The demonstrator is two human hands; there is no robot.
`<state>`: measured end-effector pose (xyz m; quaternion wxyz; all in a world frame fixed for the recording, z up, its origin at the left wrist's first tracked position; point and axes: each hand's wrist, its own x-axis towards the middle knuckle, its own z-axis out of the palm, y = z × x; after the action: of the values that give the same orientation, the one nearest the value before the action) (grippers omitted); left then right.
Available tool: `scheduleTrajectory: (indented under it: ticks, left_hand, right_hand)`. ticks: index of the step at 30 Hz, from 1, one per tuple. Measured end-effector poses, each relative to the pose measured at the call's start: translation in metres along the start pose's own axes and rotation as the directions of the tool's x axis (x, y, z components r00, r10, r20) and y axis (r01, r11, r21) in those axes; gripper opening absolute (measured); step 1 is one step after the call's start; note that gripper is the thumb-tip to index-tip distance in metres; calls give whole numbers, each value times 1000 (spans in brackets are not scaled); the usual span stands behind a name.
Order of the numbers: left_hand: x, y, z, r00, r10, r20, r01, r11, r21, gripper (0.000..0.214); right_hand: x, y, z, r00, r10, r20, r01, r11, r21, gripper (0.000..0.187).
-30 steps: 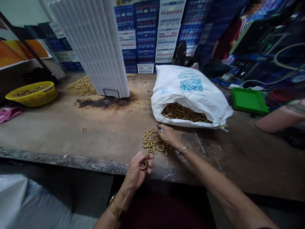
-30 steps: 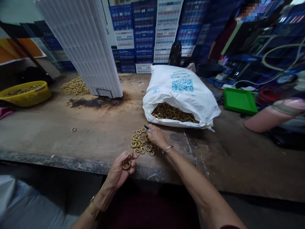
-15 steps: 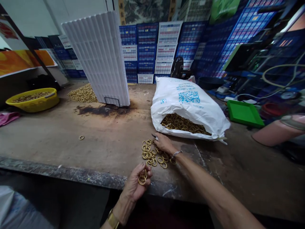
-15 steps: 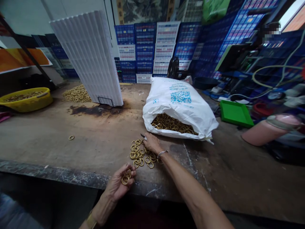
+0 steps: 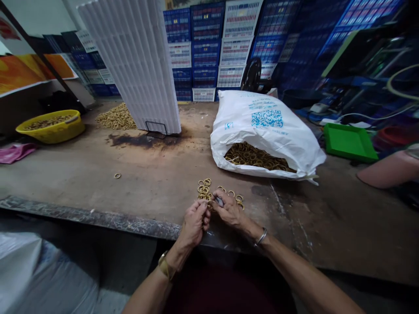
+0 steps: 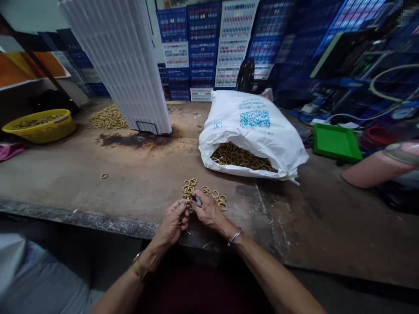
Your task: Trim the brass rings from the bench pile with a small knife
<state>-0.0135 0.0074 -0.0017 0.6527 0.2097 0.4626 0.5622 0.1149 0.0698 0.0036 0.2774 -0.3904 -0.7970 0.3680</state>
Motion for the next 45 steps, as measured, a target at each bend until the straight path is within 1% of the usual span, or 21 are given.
scheduleTrajectory:
  ticks: [3,5,7,9,12,15,20,23,25,27,29,31,33,35,37,40,43,45]
  left_hand:
    - [-5,-4,-2,1000,16,13,-16,1000,8,36]
    - [-9,-5,-3,999,36,6,-36,998,59,36]
    - [-14,-5,-3,998,56,6,-57,989,139,36]
    - [-18,-5,-2,998,62,15,-63,983,173,36]
    - [-21,-4,-1,999,19,34,-23,994,102,37]
    - [-22,-3,0,998,-30,62,28,999,38,37]
    - [-24,-5,2,996,-8,92,5,1000,30,37]
    - [-26,-7,3,993,0,120,-4,1000,30,35]
    - [-27,-6,2,991,10,132,-14,1000,26,35]
    - [-27,-5,1,990,27,138,-31,999,22,35]
    - [-26,-2,0,991,47,128,-52,998,34,36]
    - [-25,-1,-2,992,66,107,-74,994,75,36]
    - [-23,-2,-6,992,88,87,-100,985,140,36]
    - [-21,-4,-9,991,108,73,-121,971,206,36]
    - [-19,-6,-12,990,117,73,-131,961,245,36]
    - [-18,-9,-14,989,119,84,-137,958,253,36]
    - [-21,-8,-12,991,112,67,-125,967,220,33]
    - [-27,-5,-9,994,85,75,-97,979,179,33]
  right_hand:
    - [-3,-2,6,997,79,17,-80,990,114,10]
    - [-3,-3,8,992,123,34,-127,980,151,12]
    - [-3,-5,9,990,134,37,-138,977,161,13]
    - [-3,-6,10,990,134,37,-138,977,160,12]
    - [-4,-7,10,991,130,40,-135,973,186,12]
    - [-6,-6,11,989,143,32,-146,957,251,14]
    - [-9,-4,10,973,230,30,-225,905,360,15]
    - [-9,-2,10,968,248,47,-247,893,375,13]
    - [-9,1,10,964,263,31,-257,904,342,12]
    - [-9,3,11,966,256,-19,-242,933,265,11]
    - [-12,3,11,980,194,-51,-183,968,169,10]
    - [-17,1,12,996,86,-25,-84,994,69,10]
    - [-22,-1,13,999,-7,32,8,999,-34,10]
    - [-26,-2,14,996,-52,70,62,989,-137,10]
    - [-27,-3,15,995,-55,85,72,974,-214,11]
    - [-26,-4,17,995,-37,98,62,962,-268,12]
    - [-24,-5,17,994,-16,104,48,950,-308,12]
    - [-22,-3,14,996,7,91,26,935,-353,13]
